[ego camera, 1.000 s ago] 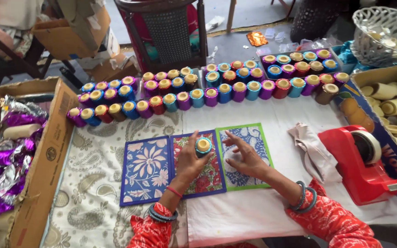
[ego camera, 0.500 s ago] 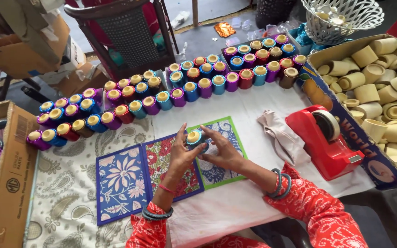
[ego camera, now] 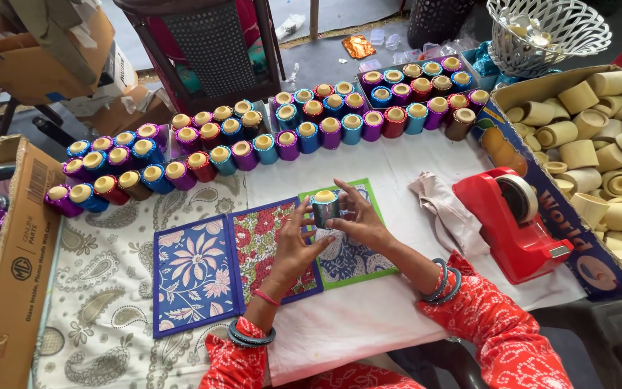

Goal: Wrapping small cylindrical decorative objects in colored foil and organizing them into a tray.

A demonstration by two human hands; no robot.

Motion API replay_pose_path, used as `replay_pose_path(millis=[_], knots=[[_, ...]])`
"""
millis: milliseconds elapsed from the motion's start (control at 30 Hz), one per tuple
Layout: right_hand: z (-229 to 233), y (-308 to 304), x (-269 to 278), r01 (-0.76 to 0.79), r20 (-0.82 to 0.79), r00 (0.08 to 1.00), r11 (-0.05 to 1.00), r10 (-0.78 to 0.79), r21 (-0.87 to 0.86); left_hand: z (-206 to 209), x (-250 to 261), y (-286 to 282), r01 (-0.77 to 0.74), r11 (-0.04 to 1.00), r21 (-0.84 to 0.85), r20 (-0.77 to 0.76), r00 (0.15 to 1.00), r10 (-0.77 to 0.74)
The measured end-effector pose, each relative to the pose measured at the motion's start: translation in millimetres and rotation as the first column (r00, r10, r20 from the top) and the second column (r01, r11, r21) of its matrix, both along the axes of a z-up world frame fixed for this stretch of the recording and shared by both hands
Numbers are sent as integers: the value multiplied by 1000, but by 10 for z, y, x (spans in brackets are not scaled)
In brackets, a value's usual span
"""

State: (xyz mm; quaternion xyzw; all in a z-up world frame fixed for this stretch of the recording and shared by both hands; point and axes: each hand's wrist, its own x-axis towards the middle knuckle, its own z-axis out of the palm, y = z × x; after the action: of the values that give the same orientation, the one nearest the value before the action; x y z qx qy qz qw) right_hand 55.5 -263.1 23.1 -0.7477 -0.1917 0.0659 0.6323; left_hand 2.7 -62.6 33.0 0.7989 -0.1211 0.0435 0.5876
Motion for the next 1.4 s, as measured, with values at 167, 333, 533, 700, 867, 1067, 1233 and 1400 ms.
replay_pose_path(millis=[167,333,533,700,867,1067,1233,1400], knots=[[-54,-3,13,-19,4,1000,1000,19,3,50,-33,-30,-32,999,13,56,998,31],[-60,-13,-12,-22,23,999,1000,23,-18,-40,-33,-4,-4,1000,-6,128,992,5],[189,-57,-62,3,127,992,987,18,-161,5,-39,-36,6,1000,17,101,995,-8],[323,-347,168,165,269,960,926,-73,-339,-198,-10,13,-70,996,59,197,979,57],[519,-1103,753,431,403,890,678,-212,-596,-362,22,35,-111,992,66,119,988,103],[892,-1627,1362,392,314,891,209,-327,-896,-340,-23,36,-104,988,111,159,983,86],[675,-1856,1746,446,410,858,53,-310,-893,-362,-11,35,-89,985,148,175,983,63],[592,-1872,1858,446,432,840,-36,-328,-894,-245,-53,37,-86,982,169,153,986,60]])
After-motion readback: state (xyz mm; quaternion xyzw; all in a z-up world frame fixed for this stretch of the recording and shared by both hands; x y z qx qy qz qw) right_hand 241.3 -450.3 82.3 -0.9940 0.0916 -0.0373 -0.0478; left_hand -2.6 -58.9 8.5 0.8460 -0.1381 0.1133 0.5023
